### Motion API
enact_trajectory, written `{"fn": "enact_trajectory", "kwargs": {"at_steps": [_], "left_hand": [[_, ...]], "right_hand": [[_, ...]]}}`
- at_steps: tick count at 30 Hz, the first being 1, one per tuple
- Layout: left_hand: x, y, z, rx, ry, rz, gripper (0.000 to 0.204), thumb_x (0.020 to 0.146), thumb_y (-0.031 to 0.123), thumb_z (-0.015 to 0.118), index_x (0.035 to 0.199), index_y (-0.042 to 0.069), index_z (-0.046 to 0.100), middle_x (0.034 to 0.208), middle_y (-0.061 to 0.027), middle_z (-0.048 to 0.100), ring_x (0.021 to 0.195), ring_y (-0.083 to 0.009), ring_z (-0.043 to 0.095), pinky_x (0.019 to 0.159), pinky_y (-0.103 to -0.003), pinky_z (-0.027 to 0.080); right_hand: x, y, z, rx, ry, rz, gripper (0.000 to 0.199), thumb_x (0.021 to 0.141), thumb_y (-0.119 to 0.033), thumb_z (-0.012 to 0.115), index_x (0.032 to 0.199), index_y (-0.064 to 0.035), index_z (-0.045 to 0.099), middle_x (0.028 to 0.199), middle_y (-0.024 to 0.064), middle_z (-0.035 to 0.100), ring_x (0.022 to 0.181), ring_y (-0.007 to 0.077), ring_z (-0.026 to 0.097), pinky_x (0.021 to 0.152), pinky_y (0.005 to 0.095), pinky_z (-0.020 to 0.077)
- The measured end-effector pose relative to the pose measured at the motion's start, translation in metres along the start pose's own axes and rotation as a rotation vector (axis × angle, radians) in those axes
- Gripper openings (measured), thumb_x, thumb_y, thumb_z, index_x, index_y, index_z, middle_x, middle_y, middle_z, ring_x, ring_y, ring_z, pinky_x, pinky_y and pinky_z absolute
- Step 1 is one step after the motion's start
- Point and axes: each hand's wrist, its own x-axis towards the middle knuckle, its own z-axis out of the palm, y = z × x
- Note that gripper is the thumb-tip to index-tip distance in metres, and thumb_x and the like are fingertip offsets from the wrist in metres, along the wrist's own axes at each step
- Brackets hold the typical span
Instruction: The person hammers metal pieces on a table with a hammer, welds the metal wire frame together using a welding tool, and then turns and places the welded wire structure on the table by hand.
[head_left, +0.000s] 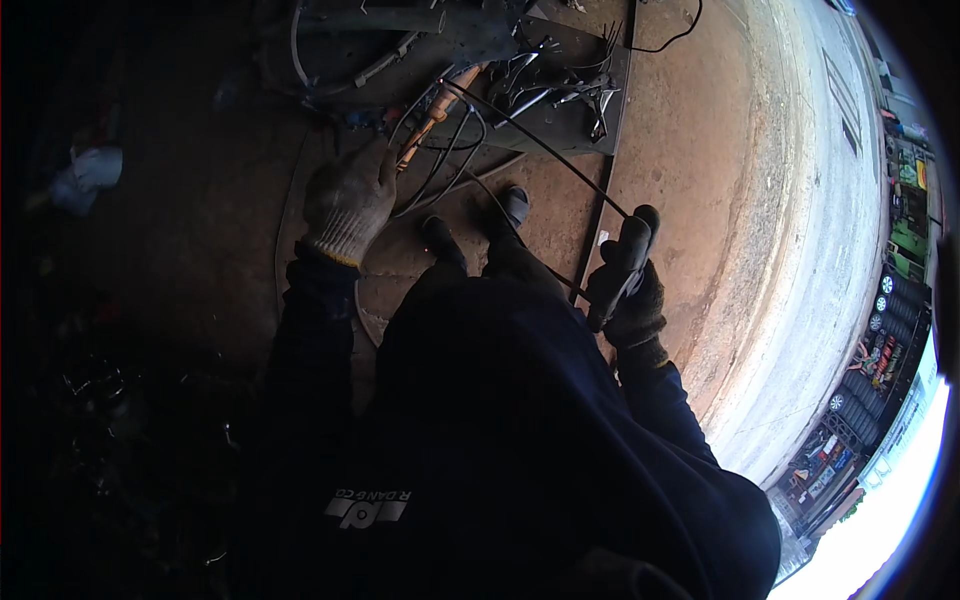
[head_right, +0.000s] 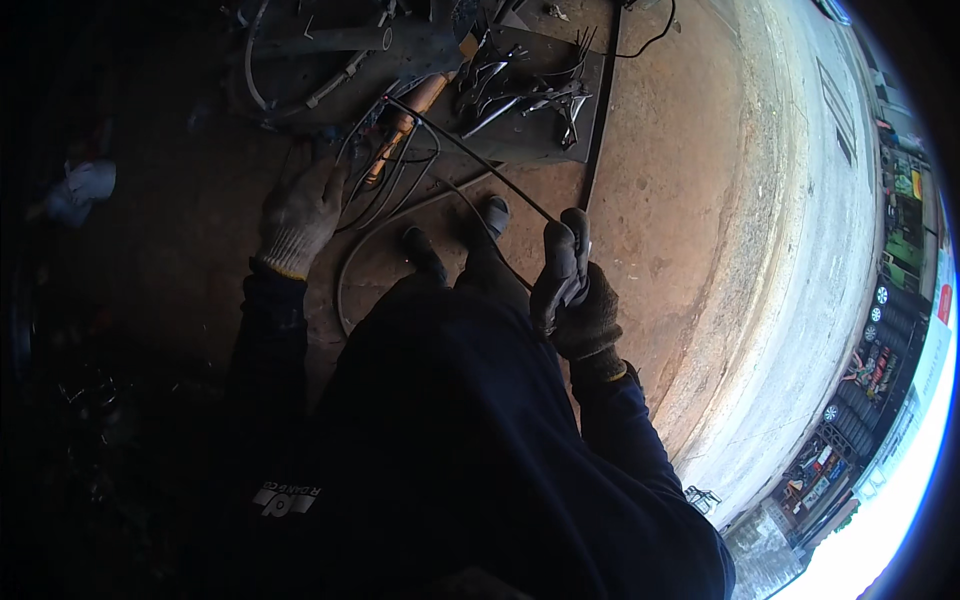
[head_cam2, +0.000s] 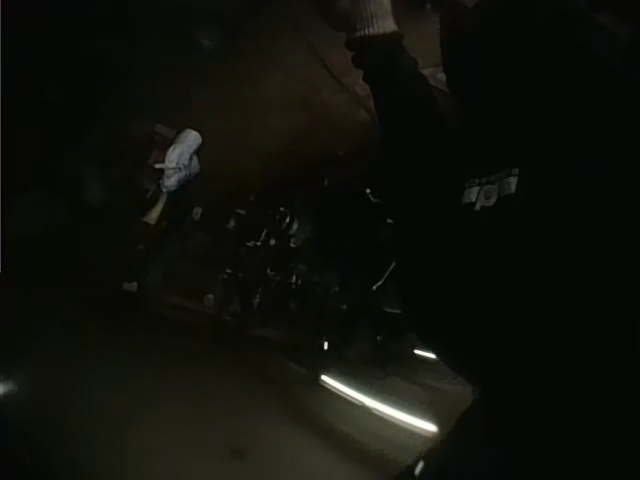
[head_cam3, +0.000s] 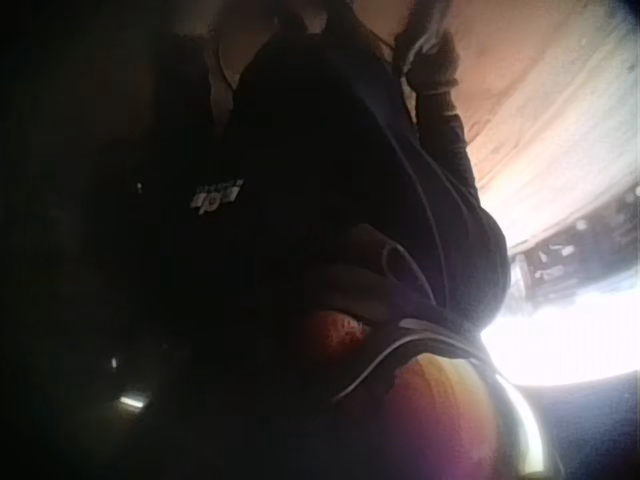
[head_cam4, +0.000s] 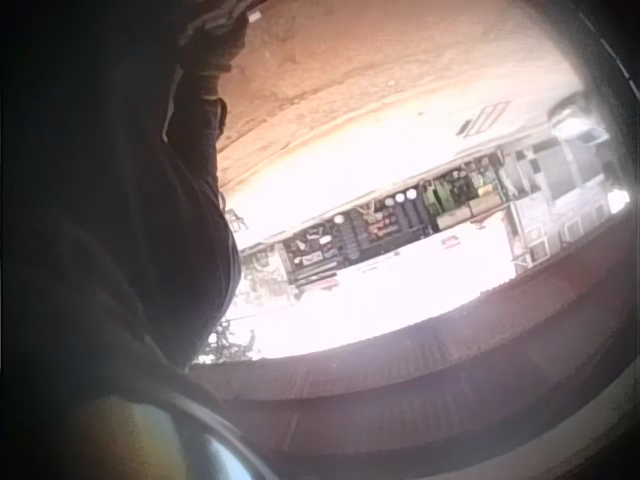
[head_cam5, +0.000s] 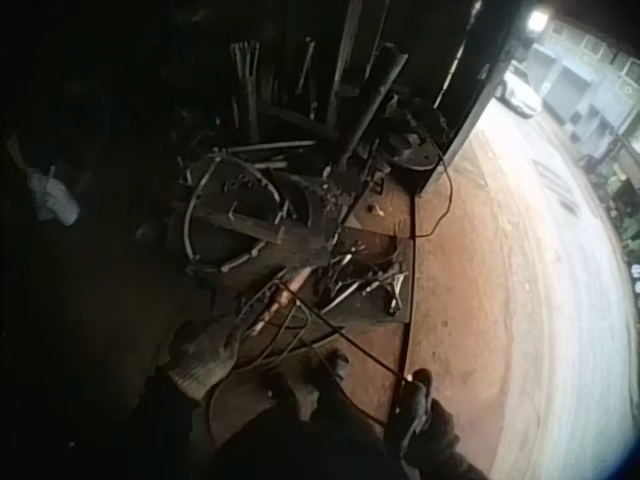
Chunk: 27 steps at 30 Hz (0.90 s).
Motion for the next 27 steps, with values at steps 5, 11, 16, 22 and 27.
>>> {"fn": "enact_trajectory", "kwargs": {"at_steps": [5, 11, 16, 22, 27], "left_hand": [[-0.002, -0.006, 0.009, 0.048, 0.103, 0.077, 0.021, 0.097, 0.024, 0.066, 0.11, 0.008, 0.071, 0.11, -0.0179, 0.071, 0.098, -0.0348, 0.071, 0.078, -0.043, 0.059], [-0.002, -0.007, 0.011, 0.041, 0.047, 0.049, 0.019, 0.098, 0.023, 0.064, 0.11, 0.01, 0.07, 0.121, -0.0144, 0.069, 0.106, -0.0337, 0.068, 0.082, -0.043, 0.059], [-0.002, -0.02, 0.02, 0.116, -0.056, 0.102, 0.02, 0.096, 0.022, 0.065, 0.112, 0.013, 0.071, 0.129, -0.0099, 0.066, 0.113, -0.0311, 0.066, 0.084, -0.04, 0.059], [-0.003, -0.019, 0.019, 0.144, -0.064, 0.095, 0.023, 0.097, 0.022, 0.065, 0.117, 0.013, 0.072, 0.126, -0.013, 0.067, 0.111, -0.0316, 0.067, 0.081, -0.041, 0.059], [0.005, -0.007, -0.008, 0.206, -0.077, 0.183, 0.017, 0.099, 0.022, 0.061, 0.102, 0.007, 0.069, 0.094, -0.0159, 0.072, 0.085, -0.0301, 0.072, 0.069, -0.042, 0.056]], "right_hand": [[-0.001, 0.007, 0.0, -0.063, -0.041, -0.021, 0.044, 0.107, -0.029, 0.051, 0.133, 0.0054, 0.053, 0.083, 0.0105, 0.068, 0.066, 0.0206, 0.067, 0.056, 0.0309, 0.0539], [0.0, 0.009, 0.002, 0.013, -0.039, 0.033, 0.039, 0.105, -0.025, 0.055, 0.131, 0.0045, 0.054, 0.081, 0.0091, 0.069, 0.065, 0.0192, 0.067, 0.056, 0.0295, 0.0539], [-0.001, 0.006, 0.002, -0.018, -0.025, 0.005, 0.036, 0.105, -0.024, 0.056, 0.13, 0.0024, 0.055, 0.082, 0.0083, 0.069, 0.065, 0.0191, 0.068, 0.056, 0.0301, 0.0545], [-0.005, 0.004, 0.0, -0.05, -0.015, 0.028, 0.043, 0.097, -0.026, 0.068, 0.129, -0.0005, 0.056, 0.087, 0.0084, 0.069, 0.074, 0.0197, 0.069, 0.061, 0.0331, 0.0552], [-0.003, -0.02, -0.003, -0.25, -0.027, -0.271, 0.037, 0.099, -0.019, 0.059, 0.132, -0.0039, 0.056, 0.1, 0.0109, 0.068, 0.083, 0.0221, 0.07, 0.074, 0.0389, 0.0537]]}}
